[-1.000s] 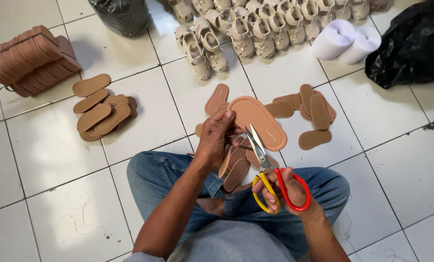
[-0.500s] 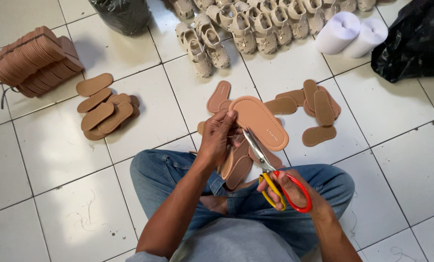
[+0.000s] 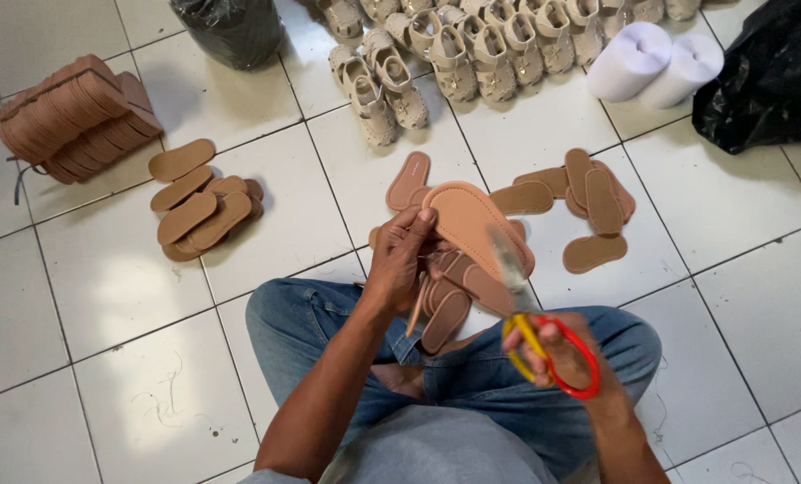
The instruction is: The person sits cross-legged on the tiled floor among piles of sandal insoles and uses scissors to trim excess material from the edge of each insole. They work one insole at a time, placing trimmed pieces onto a finished pile and picking up the next insole to continue trimming.
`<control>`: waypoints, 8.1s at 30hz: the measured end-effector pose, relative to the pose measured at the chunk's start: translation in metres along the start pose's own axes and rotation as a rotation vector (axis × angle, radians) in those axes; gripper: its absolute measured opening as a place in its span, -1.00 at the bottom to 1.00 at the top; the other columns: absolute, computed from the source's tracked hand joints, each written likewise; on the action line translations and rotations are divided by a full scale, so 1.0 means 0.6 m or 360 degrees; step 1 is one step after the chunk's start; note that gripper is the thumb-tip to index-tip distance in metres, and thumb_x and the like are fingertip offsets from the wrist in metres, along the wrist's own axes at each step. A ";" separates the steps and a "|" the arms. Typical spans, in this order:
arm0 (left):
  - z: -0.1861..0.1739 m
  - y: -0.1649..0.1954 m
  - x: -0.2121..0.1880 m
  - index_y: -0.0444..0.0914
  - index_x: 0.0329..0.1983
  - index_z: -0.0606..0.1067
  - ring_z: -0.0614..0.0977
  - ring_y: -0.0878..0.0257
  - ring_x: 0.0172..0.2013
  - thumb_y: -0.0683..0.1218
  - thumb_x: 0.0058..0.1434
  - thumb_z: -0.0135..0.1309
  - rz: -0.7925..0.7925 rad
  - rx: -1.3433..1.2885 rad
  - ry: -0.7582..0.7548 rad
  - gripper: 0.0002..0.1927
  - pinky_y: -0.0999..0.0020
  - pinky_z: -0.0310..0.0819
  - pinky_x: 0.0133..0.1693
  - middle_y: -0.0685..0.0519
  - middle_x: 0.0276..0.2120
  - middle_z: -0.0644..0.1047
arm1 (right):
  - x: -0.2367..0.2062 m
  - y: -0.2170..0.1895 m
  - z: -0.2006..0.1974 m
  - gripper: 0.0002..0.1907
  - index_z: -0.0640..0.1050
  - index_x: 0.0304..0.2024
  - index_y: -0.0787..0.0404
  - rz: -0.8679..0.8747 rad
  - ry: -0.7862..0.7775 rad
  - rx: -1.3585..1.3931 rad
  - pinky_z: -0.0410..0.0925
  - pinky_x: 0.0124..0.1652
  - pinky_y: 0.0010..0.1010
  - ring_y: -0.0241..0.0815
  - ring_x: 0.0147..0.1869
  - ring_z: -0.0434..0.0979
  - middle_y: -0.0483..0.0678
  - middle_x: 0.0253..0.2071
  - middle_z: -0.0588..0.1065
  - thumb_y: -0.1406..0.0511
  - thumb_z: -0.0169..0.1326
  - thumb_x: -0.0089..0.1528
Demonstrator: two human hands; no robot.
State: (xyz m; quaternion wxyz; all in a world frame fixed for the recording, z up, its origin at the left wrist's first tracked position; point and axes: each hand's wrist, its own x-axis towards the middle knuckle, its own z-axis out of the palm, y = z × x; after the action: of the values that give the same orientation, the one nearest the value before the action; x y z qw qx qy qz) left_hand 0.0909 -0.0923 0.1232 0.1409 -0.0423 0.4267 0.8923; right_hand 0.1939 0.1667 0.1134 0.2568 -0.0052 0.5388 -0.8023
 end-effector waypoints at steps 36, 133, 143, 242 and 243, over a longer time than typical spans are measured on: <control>0.006 -0.012 0.010 -0.29 -0.24 0.57 0.61 0.35 -0.16 -0.10 0.38 0.07 -0.0039 0.0551 -0.0220 -0.84 0.43 0.49 0.00 0.11 -0.28 0.61 | 0.003 -0.097 -0.062 -0.10 0.63 -0.16 0.40 0.0312 -0.0358 -0.0810 0.36 -0.53 -0.51 -0.34 -0.57 0.44 -0.14 -0.58 0.45 -0.32 -0.16 0.20; -0.038 0.093 0.042 -0.23 -0.11 0.51 0.69 0.23 -0.27 0.03 0.44 -0.12 -0.0079 0.0062 -0.0280 -0.72 0.40 0.60 -0.21 -0.01 -0.31 0.66 | 0.175 -0.060 0.131 -0.82 0.51 -0.22 0.33 -0.0945 0.1118 -0.0656 0.37 -0.50 -0.51 -0.37 -0.53 0.45 -0.11 -0.45 0.47 0.30 0.12 0.36; -0.121 0.002 0.022 -0.25 -0.05 0.54 0.66 0.33 -0.39 0.07 0.43 -0.03 -0.0125 0.0107 0.0052 -0.69 0.43 0.64 -0.29 0.09 -0.37 0.59 | 0.055 0.020 0.047 -0.46 0.59 -0.03 0.39 -0.0134 0.0484 -0.0680 0.24 -0.57 -0.53 -0.34 -0.68 0.29 -0.10 -0.69 0.35 0.01 0.08 0.30; -0.115 -0.046 -0.047 -0.26 -0.19 0.55 0.44 0.44 -0.37 -0.06 0.41 0.07 -0.0018 0.0363 -0.0223 -0.84 0.52 0.35 -0.31 0.18 -0.41 0.48 | 0.094 0.093 0.070 -0.81 0.44 -0.27 0.24 -0.0330 0.0277 0.0713 0.26 -0.57 -0.45 -0.37 -0.59 0.30 -0.22 -0.55 0.28 0.30 0.11 0.40; -0.111 -0.041 -0.048 -0.25 -0.17 0.56 0.44 0.45 -0.36 -0.06 0.38 0.07 -0.0049 0.0342 -0.0202 -0.84 0.52 0.36 -0.32 0.20 -0.40 0.48 | 0.098 0.099 0.070 -0.82 0.45 -0.25 0.24 -0.0208 0.0262 0.0862 0.26 -0.58 -0.48 -0.39 -0.60 0.30 -0.23 -0.57 0.29 0.28 0.10 0.40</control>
State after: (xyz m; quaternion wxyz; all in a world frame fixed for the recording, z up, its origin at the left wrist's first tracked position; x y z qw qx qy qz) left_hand 0.1228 -0.1353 0.0680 0.1850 0.0232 0.5095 0.8401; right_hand 0.1788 0.0891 0.0638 0.1521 0.0940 0.3223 -0.9296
